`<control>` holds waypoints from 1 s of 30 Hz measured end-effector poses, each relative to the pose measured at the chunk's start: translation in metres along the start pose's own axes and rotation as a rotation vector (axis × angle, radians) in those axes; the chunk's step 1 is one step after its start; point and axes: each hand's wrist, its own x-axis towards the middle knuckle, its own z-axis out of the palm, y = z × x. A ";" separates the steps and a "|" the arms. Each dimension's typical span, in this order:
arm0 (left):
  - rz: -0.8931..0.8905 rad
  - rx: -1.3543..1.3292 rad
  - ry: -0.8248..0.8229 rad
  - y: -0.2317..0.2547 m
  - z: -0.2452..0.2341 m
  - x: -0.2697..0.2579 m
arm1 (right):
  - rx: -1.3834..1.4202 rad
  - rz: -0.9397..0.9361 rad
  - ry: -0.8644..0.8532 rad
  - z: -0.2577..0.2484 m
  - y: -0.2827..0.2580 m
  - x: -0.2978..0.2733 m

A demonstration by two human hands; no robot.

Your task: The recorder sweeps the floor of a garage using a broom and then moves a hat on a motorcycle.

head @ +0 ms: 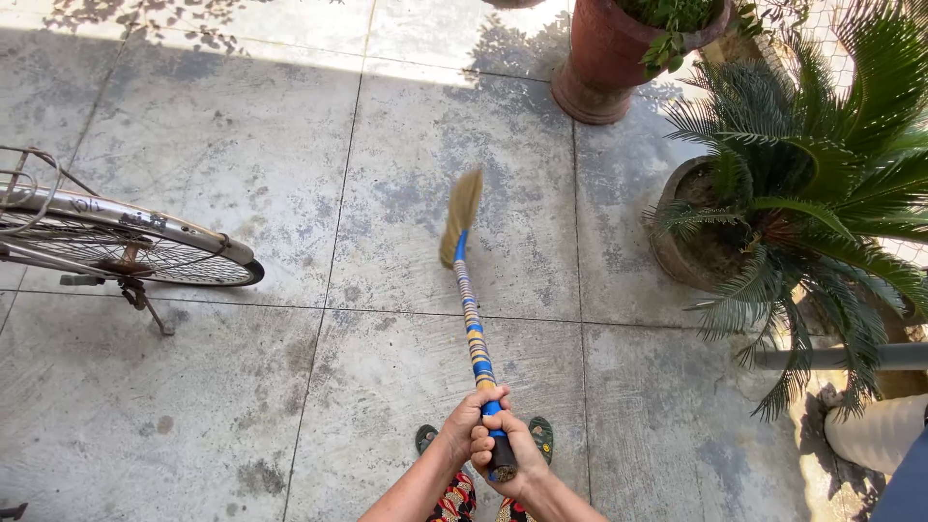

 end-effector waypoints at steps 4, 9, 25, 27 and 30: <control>-0.138 0.138 -0.017 -0.017 -0.004 0.011 | 0.024 -0.080 0.082 -0.004 0.015 -0.017; -0.364 0.140 -0.162 -0.056 -0.027 0.029 | 0.107 -0.108 0.171 -0.015 0.023 -0.037; -0.227 0.049 0.101 -0.006 -0.040 0.014 | 0.199 0.052 -0.186 0.007 0.017 -0.006; -0.046 0.353 0.186 -0.026 -0.015 0.011 | 0.294 -0.038 -0.139 -0.006 0.012 -0.026; -0.029 0.481 0.153 -0.062 0.014 -0.010 | 0.320 -0.025 -0.125 -0.053 0.016 -0.050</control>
